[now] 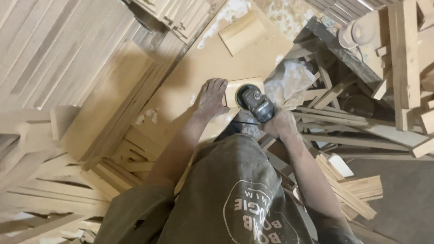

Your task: The person uses an orbital sander to smooth the surfaces of small wooden pieces on a workbench. They handle the pieces one at a time, moving the sander across each surface and then setting the finished piece aside.

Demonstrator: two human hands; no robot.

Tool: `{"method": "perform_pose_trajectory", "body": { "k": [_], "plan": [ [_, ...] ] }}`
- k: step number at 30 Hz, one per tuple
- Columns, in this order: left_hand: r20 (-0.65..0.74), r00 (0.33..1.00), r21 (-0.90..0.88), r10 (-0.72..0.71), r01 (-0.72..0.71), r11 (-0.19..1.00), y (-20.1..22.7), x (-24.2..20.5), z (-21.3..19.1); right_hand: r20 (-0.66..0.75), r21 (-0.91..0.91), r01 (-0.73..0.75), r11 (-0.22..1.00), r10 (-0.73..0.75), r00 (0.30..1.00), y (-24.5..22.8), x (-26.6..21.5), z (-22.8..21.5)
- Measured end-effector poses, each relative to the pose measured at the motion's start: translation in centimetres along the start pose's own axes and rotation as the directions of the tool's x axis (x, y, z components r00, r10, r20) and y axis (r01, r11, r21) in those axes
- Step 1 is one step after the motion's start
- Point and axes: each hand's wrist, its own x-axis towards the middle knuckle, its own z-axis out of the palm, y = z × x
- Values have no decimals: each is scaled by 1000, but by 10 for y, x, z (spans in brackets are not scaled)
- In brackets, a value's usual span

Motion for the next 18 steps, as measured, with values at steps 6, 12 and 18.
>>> {"method": "perform_pose_trajectory", "body": {
  "k": [6, 12, 18],
  "plan": [
    [-12, 1000, 6, 17, -17, 1000, 0, -3, -11, -70, 87, -69, 994, 75, 995, -9, 19, -39],
    [14, 1000, -26, -3, 3, 1000, 2, -5, -11, -7, 19, -162, 987, 162, 987, 11, -23, -18],
    [-57, 998, -62, 15, -18, 998, -3, -2, 1, -74, 113, -76, 991, 84, 994, -25, 17, -27]
  ]
}}
